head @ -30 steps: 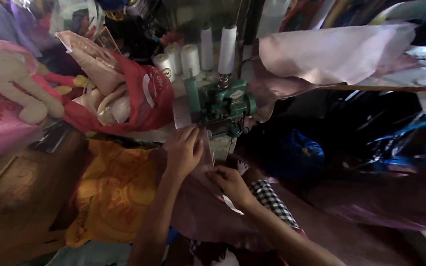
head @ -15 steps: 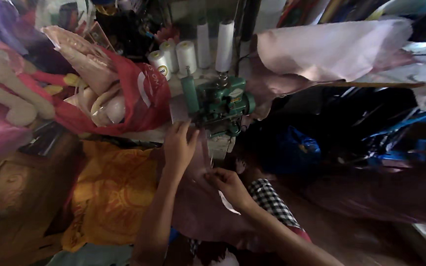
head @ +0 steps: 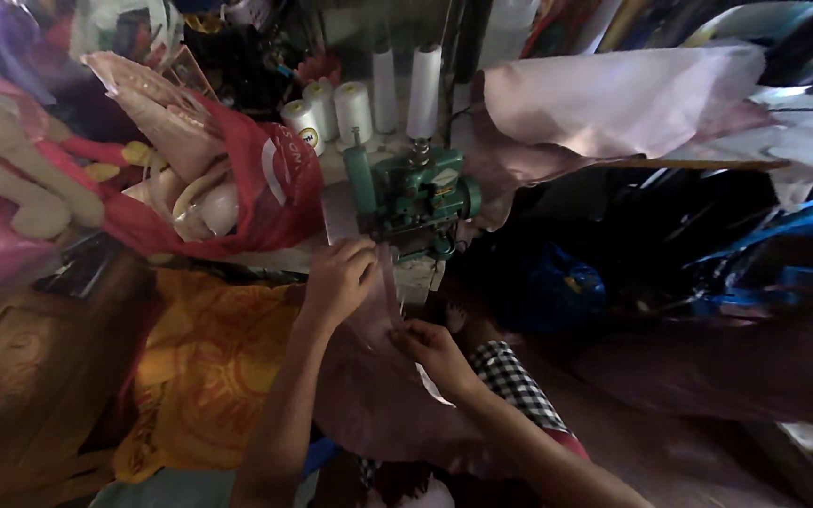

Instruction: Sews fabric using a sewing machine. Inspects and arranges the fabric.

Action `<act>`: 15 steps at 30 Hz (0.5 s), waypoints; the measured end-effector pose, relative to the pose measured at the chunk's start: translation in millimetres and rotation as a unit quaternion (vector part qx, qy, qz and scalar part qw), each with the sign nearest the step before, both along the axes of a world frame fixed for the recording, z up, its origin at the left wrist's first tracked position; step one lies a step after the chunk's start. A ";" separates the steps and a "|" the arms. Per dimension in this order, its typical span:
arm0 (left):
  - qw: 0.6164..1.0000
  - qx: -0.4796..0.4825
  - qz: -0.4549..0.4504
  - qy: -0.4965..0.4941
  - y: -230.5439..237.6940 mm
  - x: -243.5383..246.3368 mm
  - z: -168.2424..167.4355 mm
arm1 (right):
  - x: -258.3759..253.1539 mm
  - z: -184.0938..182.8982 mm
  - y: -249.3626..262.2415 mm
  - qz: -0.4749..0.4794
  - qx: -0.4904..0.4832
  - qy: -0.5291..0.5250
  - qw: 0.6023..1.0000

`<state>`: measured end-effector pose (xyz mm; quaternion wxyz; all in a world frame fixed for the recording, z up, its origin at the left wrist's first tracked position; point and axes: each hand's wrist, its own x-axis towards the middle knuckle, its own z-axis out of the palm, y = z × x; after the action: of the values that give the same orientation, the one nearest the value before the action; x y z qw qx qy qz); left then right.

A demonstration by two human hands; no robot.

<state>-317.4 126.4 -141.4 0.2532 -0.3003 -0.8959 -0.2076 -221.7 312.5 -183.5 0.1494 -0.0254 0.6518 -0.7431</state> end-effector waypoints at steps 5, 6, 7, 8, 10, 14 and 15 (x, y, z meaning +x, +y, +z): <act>0.999 0.004 -0.022 -0.025 -4.3 -5.0 3.4 | 1.3 2.0 0.1 -0.006 -0.015 -0.020 1.000; 0.999 -0.006 -0.024 -0.033 -4.9 -6.4 6.4 | 1.5 2.8 0.0 -0.005 -0.025 -0.026 0.999; 0.999 -0.025 -0.026 -0.038 -5.1 -8.0 10.0 | 1.7 3.8 0.0 -0.004 -0.036 -0.033 0.999; 0.998 -0.047 -0.027 -0.040 -4.4 -9.4 13.4 | 2.2 5.0 0.1 -0.004 -0.046 -0.038 0.998; 0.995 -0.088 -0.026 -0.045 -1.2 -9.6 21.0 | 3.9 10.1 0.6 -0.003 -0.064 -0.049 0.997; 0.990 -0.131 0.000 -0.059 2.5 -3.5 29.9 | 4.6 20.5 2.9 -0.009 -0.087 -0.050 0.995; 0.990 -0.126 0.009 -0.062 3.0 -0.4 29.7 | 4.2 21.2 3.3 -0.011 -0.089 -0.047 0.995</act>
<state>-317.8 129.4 -111.7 0.1592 -0.3080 -0.9317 -0.1085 -217.5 315.8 -162.3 0.1689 0.0041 0.5757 -0.8000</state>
